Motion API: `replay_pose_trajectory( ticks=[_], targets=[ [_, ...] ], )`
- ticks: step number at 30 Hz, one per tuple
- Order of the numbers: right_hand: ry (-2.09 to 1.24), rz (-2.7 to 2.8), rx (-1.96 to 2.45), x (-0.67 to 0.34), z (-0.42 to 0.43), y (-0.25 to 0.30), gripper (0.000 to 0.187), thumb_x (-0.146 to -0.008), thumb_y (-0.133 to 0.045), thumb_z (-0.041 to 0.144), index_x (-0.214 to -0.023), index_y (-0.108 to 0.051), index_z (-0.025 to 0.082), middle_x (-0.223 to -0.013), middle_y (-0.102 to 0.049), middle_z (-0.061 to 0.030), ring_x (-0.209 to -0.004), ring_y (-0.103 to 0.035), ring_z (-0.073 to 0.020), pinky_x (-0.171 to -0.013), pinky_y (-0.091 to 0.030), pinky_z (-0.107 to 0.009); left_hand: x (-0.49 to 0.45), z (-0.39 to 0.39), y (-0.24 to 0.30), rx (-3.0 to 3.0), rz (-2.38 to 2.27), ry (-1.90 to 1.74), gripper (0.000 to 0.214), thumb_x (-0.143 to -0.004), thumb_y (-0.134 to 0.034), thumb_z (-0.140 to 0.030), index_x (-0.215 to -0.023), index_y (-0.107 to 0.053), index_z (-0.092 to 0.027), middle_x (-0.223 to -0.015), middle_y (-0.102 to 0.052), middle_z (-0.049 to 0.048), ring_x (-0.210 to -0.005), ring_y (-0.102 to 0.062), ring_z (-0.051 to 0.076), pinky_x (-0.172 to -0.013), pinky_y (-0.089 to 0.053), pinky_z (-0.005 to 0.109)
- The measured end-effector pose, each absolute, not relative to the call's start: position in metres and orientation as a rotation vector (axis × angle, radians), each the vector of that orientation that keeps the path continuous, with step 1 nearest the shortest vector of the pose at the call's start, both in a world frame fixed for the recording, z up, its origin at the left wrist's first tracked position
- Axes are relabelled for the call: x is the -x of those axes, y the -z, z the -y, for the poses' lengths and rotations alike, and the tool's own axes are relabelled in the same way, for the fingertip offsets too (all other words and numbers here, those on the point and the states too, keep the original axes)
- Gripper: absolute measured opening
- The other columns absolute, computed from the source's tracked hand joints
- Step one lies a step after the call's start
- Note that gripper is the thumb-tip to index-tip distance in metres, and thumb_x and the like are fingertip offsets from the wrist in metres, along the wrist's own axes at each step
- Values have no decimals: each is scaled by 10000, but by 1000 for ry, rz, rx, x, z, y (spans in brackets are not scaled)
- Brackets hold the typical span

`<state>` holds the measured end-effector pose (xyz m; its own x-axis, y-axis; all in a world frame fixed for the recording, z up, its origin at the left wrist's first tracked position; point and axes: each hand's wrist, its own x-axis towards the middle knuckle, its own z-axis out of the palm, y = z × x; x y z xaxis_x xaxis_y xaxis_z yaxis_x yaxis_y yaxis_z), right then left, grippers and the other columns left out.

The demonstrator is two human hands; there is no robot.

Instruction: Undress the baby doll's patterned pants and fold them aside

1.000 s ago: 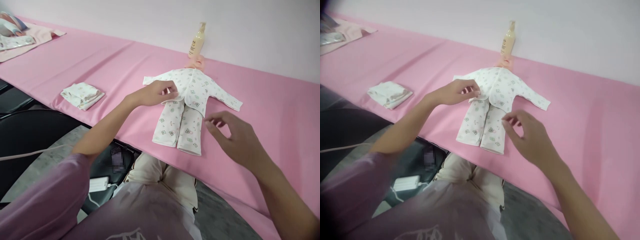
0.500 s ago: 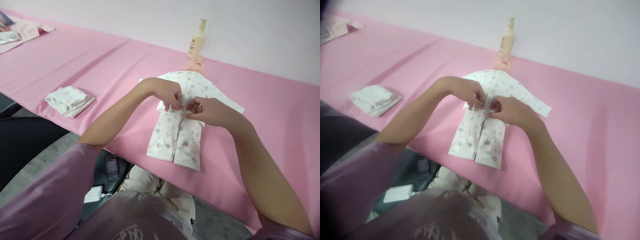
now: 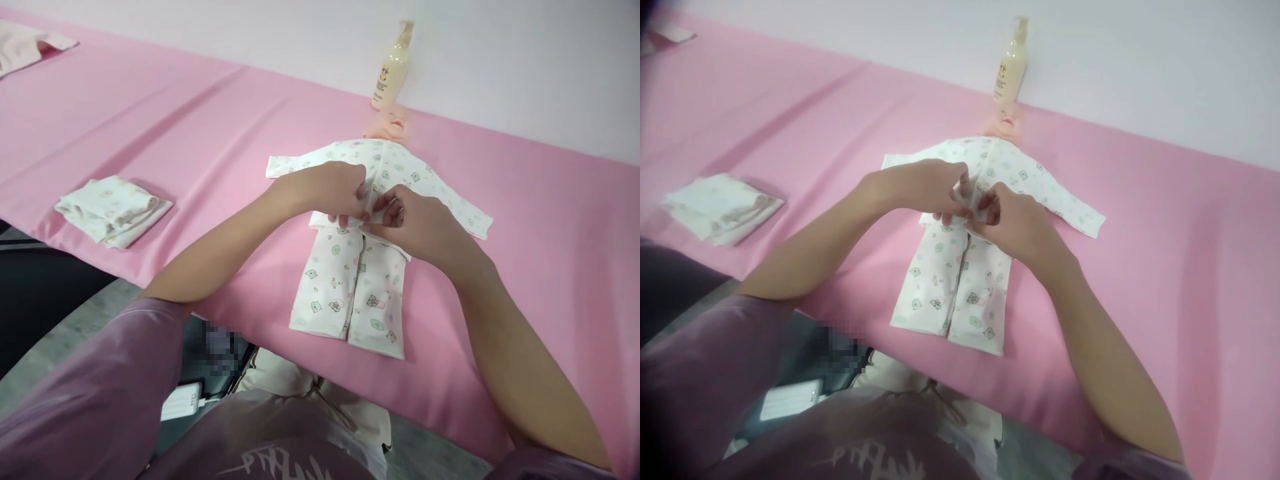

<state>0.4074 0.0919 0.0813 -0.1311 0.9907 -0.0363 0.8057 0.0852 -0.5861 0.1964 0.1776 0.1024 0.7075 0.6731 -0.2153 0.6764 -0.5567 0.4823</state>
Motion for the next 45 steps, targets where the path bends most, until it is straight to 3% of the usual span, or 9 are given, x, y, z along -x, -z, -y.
replay_pose_trajectory(
  ticks=[5,11,18,29,37,45],
  targets=[
    [-710,2018,1743,-404,-92,-82,384,-853,-802,516,-1106,-694,247,-1025,-754,-60,-855,-678,-251,-688,-495,-356,-201,-175,-100,-2457,-1000,-15,175,-837,-749,-387,-831,-718,-215,-735,-630,77,-843,-690,294,-734,-478,397],
    [-731,2003,1719,-403,-95,-73,261,-851,-783,416,-1045,-753,244,-1025,-762,-41,-875,-673,-235,-743,-502,-359,-206,-176,-97,-2469,-989,-69,191,-827,-718,-375,-726,-672,-220,-695,-541,80,-775,-666,308,-683,-404,412],
    [-781,1985,1680,-407,-94,-73,259,-871,-771,443,-1031,-763,240,-1027,-769,-44,-880,-684,-232,-766,-525,-365,-206,-177,-98,-2482,-977,-40,170,-844,-674,-371,-766,-645,-223,-741,-548,80,-773,-640,291,-684,-393,408],
    [-832,1897,1684,-422,-98,-83,560,-822,-865,509,-1272,-655,249,-1136,-761,-83,-916,-701,-243,-756,-557,-385,-205,-173,-103,-2408,-1024,-120,214,-909,-640,-433,-935,-654,-221,-896,-648,69,-874,-655,260,-727,-431,373],
    [-908,1923,1705,-429,-99,-91,440,-895,-798,554,-1236,-730,285,-1168,-773,-70,-933,-709,-250,-773,-568,-385,-204,-173,-109,-2347,-1101,-86,298,-911,-645,-519,-964,-701,-231,-866,-703,66,-829,-668,252,-695,-428,358],
    [-778,1869,1680,-439,-102,-83,417,-903,-808,548,-1211,-724,279,-1168,-776,-71,-942,-705,-258,-783,-560,-395,-206,-174,-104,-2277,-1193,-136,300,-874,-692,-529,-932,-710,-235,-905,-717,70,-848,-686,257,-696,-428,352]
  ],
)
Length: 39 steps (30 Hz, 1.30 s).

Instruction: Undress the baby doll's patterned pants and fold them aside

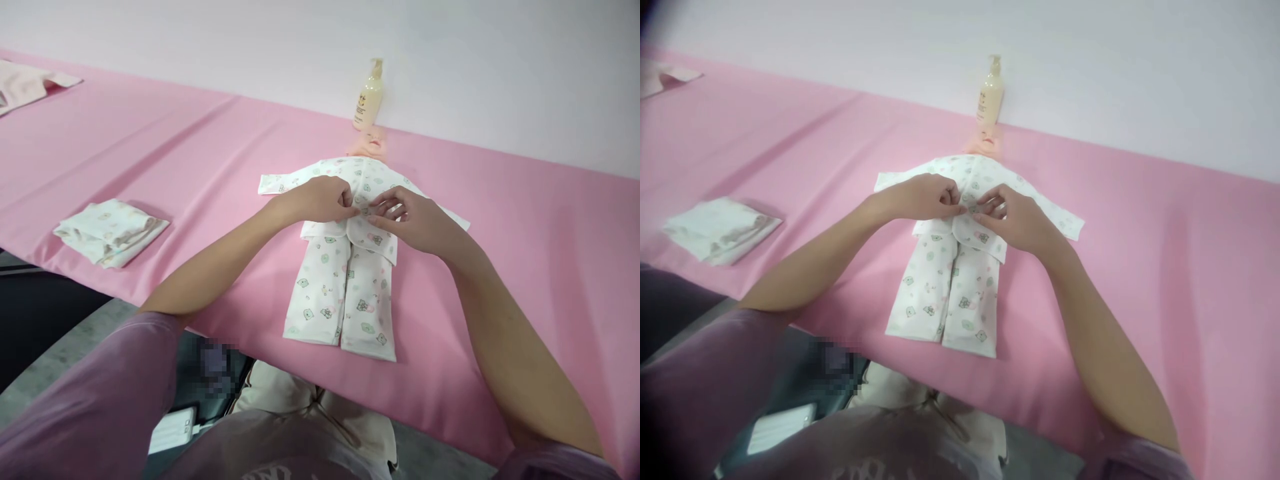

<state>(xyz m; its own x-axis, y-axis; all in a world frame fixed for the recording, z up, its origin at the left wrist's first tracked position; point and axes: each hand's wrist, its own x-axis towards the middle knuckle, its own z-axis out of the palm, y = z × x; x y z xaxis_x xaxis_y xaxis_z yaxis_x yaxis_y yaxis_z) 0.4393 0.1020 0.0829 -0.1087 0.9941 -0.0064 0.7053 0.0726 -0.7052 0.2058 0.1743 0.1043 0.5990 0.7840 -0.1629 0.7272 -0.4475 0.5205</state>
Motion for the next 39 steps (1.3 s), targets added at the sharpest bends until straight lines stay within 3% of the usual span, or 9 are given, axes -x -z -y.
replay_pose_trajectory(
  ticks=[7,13,19,25,32,36,39],
  targets=[
    [-596,1766,1546,-417,-110,-63,298,-951,-761,413,-1207,-751,261,-1118,-762,-58,-770,-631,-175,-731,-537,-351,-206,-180,-98,-2160,-1208,-219,326,-917,-672,-499,-1122,-655,-246,-897,-751,50,-890,-705,255,-733,-456,339],
    [-525,1612,1552,-402,-119,-50,194,-931,-744,370,-1051,-780,222,-968,-765,-48,-731,-622,-166,-709,-527,-330,-205,-189,-91,-2067,-1094,-281,181,-975,-613,-399,-1048,-638,-235,-849,-751,38,-791,-689,215,-692,-450,332],
    [-651,1666,1634,-409,-126,-63,249,-898,-793,440,-962,-777,200,-828,-743,-44,-755,-654,-190,-720,-524,-343,-204,-193,-88,-1991,-1000,-329,100,-994,-605,-331,-1052,-596,-250,-794,-705,16,-704,-623,166,-626,-394,298],
    [-771,1629,1661,-416,-129,-68,253,-898,-795,442,-972,-795,199,-886,-786,-50,-760,-672,-185,-717,-525,-339,-206,-191,-90,-2005,-966,-383,84,-986,-627,-325,-1012,-603,-248,-804,-682,12,-679,-585,148,-607,-389,283],
    [-756,1510,1612,-411,-131,-57,124,-860,-789,316,-897,-777,198,-920,-810,-59,-818,-727,-201,-751,-556,-336,-212,-186,-85,-2074,-996,-483,86,-974,-640,-320,-964,-611,-239,-814,-662,6,-668,-580,146,-597,-411,277],
    [-773,1504,1572,-409,-130,-60,73,-850,-741,244,-889,-783,198,-911,-808,-50,-815,-725,-196,-750,-557,-326,-216,-182,-83,-2179,-1017,-572,101,-984,-623,-308,-926,-606,-227,-908,-704,21,-788,-628,163,-693,-469,288],
    [-797,1584,1588,-411,-125,-67,118,-881,-722,293,-935,-789,212,-928,-803,-39,-814,-713,-193,-741,-545,-327,-215,-180,-86,-2189,-974,-556,123,-1008,-585,-322,-978,-659,-229,-1005,-729,35,-868,-652,177,-746,-496,302]
  ],
)
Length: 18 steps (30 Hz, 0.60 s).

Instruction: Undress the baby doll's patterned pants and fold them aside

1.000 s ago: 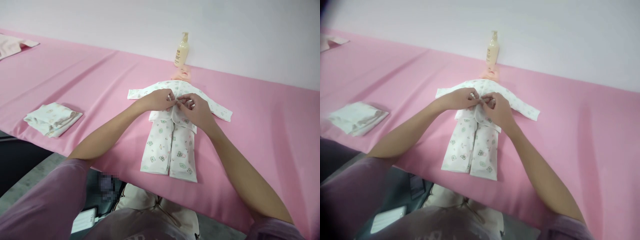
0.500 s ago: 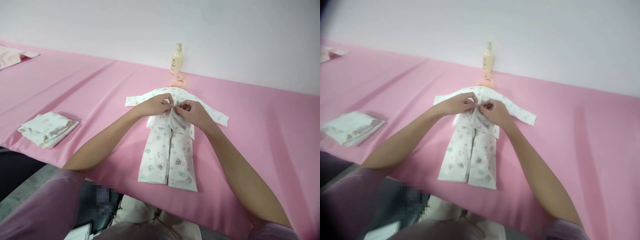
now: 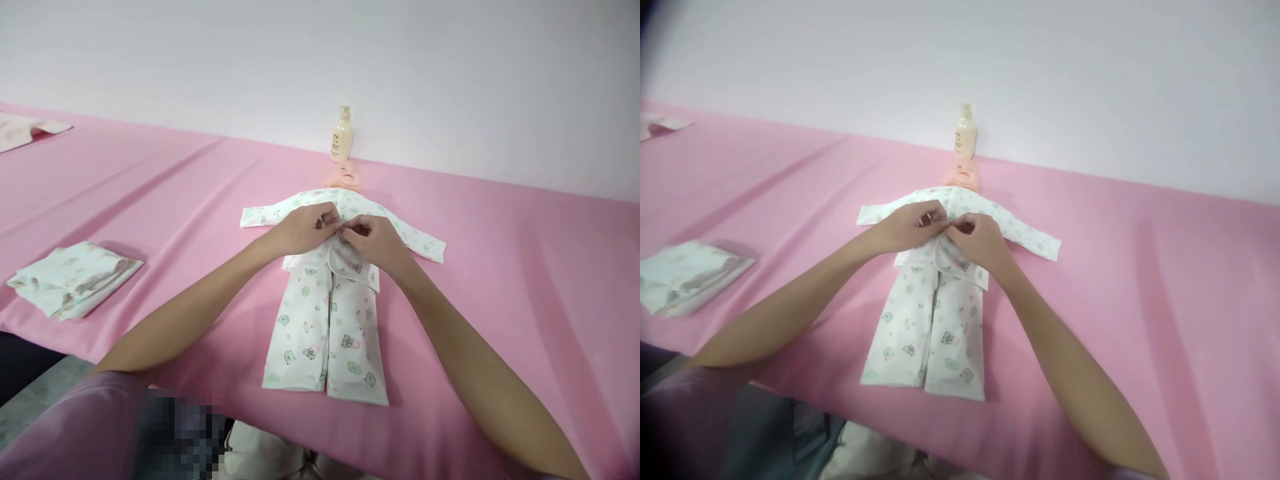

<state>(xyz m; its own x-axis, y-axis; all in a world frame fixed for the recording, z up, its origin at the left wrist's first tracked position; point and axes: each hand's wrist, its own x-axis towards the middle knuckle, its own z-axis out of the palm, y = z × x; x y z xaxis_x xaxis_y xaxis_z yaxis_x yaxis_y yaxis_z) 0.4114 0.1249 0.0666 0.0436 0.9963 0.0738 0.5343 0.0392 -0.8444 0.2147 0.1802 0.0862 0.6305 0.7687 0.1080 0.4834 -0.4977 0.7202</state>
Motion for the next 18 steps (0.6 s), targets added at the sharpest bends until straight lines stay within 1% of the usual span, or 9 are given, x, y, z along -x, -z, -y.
replay_pose_trajectory(
  ticks=[2,4,5,7,10,12,15,18],
  targets=[
    [-814,1634,1606,-412,-121,-70,187,-894,-744,380,-1001,-774,229,-968,-798,-38,-809,-702,-193,-719,-539,-330,-212,-181,-89,-2174,-909,-491,170,-1017,-552,-319,-1061,-697,-240,-1112,-740,51,-918,-673,188,-756,-512,308],
    [-806,1655,1633,-409,-117,-69,275,-875,-786,456,-1039,-735,242,-982,-787,-38,-770,-684,-188,-687,-529,-333,-207,-184,-92,-2144,-894,-455,196,-999,-561,-310,-1128,-694,-243,-1221,-732,68,-968,-692,199,-759,-528,312],
    [-777,1657,1650,-407,-116,-67,300,-862,-802,477,-1028,-711,244,-973,-780,-37,-752,-674,-185,-678,-524,-335,-205,-186,-92,-2126,-913,-453,203,-979,-589,-310,-1147,-680,-240,-1261,-723,77,-988,-699,203,-762,-534,313],
    [-672,1666,1673,-402,-114,-63,285,-867,-794,479,-971,-663,247,-949,-767,-31,-755,-667,-186,-693,-515,-342,-201,-190,-92,-2106,-963,-460,238,-937,-652,-324,-1158,-655,-235,-1296,-714,86,-1004,-703,208,-767,-541,315],
    [-552,1706,1696,-397,-115,-59,189,-892,-729,407,-887,-620,252,-886,-745,-14,-781,-666,-196,-716,-495,-346,-200,-195,-89,-2152,-972,-445,249,-915,-693,-369,-1122,-674,-233,-1257,-726,79,-986,-693,205,-780,-536,320],
    [-576,1700,1740,-396,-116,-61,160,-894,-693,374,-846,-599,253,-807,-715,-1,-715,-641,-189,-680,-473,-341,-201,-197,-87,-2197,-937,-436,238,-925,-685,-401,-1093,-699,-234,-1214,-736,76,-965,-685,203,-792,-532,325],
    [-613,1650,1828,-403,-118,-70,197,-921,-638,374,-789,-563,248,-733,-666,7,-622,-571,-169,-617,-424,-334,-202,-199,-84,-2234,-912,-425,246,-923,-686,-422,-1077,-704,-231,-1188,-737,84,-933,-678,202,-776,-522,324],
    [-611,1679,1893,-421,-118,-82,224,-942,-603,354,-755,-560,237,-754,-667,5,-642,-549,-164,-609,-392,-328,-198,-202,-83,-2223,-932,-384,252,-932,-675,-431,-1085,-689,-232,-1184,-737,84,-936,-682,207,-761,-514,319]
  ],
)
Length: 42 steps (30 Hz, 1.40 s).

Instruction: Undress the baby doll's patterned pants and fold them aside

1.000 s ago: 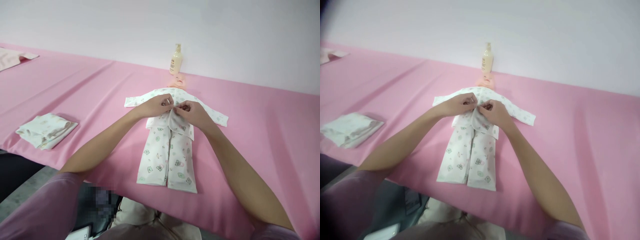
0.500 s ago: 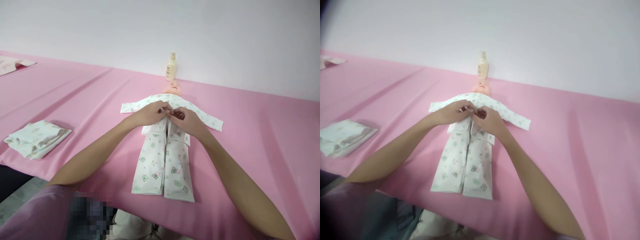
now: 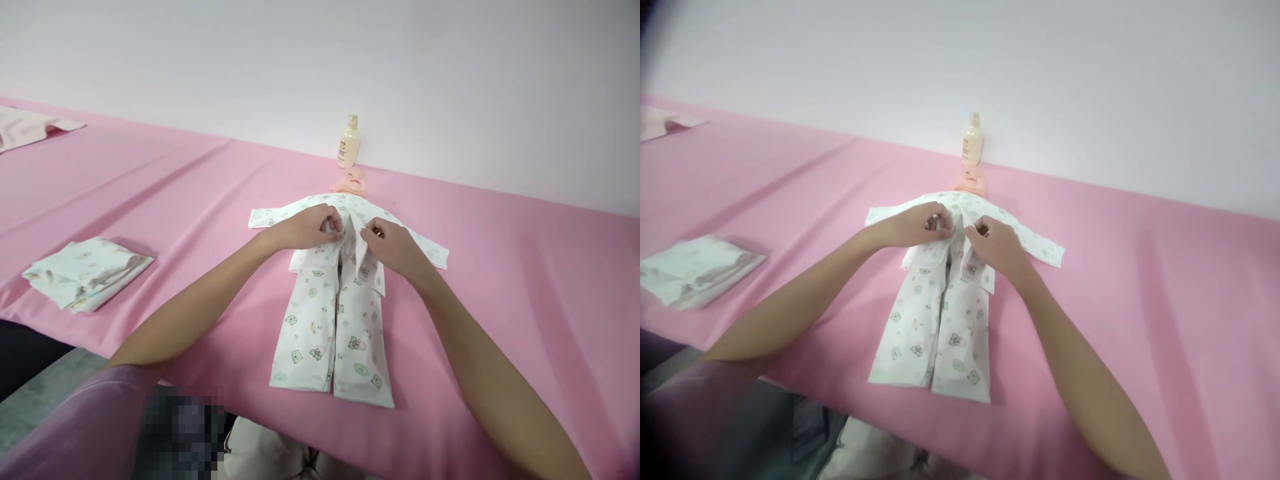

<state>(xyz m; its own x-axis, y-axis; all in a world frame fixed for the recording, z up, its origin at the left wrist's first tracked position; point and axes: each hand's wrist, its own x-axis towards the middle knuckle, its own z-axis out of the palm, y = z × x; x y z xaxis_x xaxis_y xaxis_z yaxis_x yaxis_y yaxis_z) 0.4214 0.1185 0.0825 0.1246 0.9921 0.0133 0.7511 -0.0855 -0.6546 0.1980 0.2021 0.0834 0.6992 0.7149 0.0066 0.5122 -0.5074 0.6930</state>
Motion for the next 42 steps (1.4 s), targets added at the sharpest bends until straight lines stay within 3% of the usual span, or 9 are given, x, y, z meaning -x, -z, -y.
replay_pose_trajectory(
  ticks=[3,7,10,12,16,26,32,37,42],
  targets=[
    [-708,1790,1851,-446,-119,-94,234,-958,-621,374,-772,-639,232,-800,-698,-4,-678,-570,-168,-622,-404,-318,-192,-206,-87,-2164,-955,-350,273,-960,-641,-462,-1115,-683,-242,-1231,-739,71,-1012,-697,219,-811,-523,318],
    [-802,1788,1754,-461,-134,-97,312,-991,-652,523,-963,-781,240,-988,-788,-64,-806,-674,-208,-681,-492,-324,-201,-215,-95,-2123,-1042,-432,291,-977,-614,-508,-1094,-656,-245,-1196,-748,77,-988,-705,234,-765,-517,319],
    [-773,1730,1749,-455,-159,-92,319,-973,-693,530,-979,-791,227,-997,-806,-81,-821,-700,-219,-700,-514,-330,-224,-226,-99,-2168,-1163,-483,307,-958,-636,-529,-853,-599,-242,-929,-713,79,-872,-677,263,-690,-457,353],
    [-810,1724,1744,-450,-175,-88,310,-944,-734,528,-925,-791,224,-913,-801,-66,-786,-694,-214,-684,-500,-322,-239,-234,-98,-2183,-1228,-452,425,-938,-658,-524,-680,-477,-238,-728,-588,64,-753,-621,257,-661,-396,372],
    [-863,1711,1702,-450,-192,-83,318,-885,-806,558,-925,-833,243,-947,-812,-56,-829,-703,-226,-681,-500,-315,-246,-247,-94,-2147,-1210,-423,516,-936,-648,-484,-596,-355,-228,-627,-415,27,-599,-467,191,-624,-320,373],
    [-1027,1513,1702,-451,-197,-76,342,-830,-860,562,-969,-865,250,-909,-779,-44,-761,-634,-185,-650,-490,-297,-231,-255,-98,-1955,-1053,-441,257,-927,-690,-485,-874,-654,-236,-823,-656,12,-697,-584,178,-641,-441,322],
    [-958,1487,1731,-441,-190,-82,216,-846,-825,427,-812,-814,213,-667,-636,4,-620,-506,-138,-577,-392,-276,-235,-252,-95,-1965,-1024,-519,238,-941,-696,-450,-885,-688,-218,-965,-732,33,-822,-652,181,-705,-488,298],
    [-917,1440,1703,-436,-186,-84,154,-856,-773,339,-780,-766,206,-670,-646,-8,-636,-538,-150,-582,-402,-279,-236,-247,-99,-2090,-1063,-507,243,-964,-644,-456,-937,-720,-227,-1046,-760,45,-897,-682,211,-729,-498,301],
    [-881,1598,1747,-437,-180,-87,273,-905,-758,496,-900,-787,225,-858,-752,-52,-740,-640,-193,-627,-453,-304,-227,-251,-105,-2182,-977,-385,224,-960,-619,-394,-1077,-763,-270,-1219,-763,24,-1060,-695,222,-820,-524,286]
  ],
)
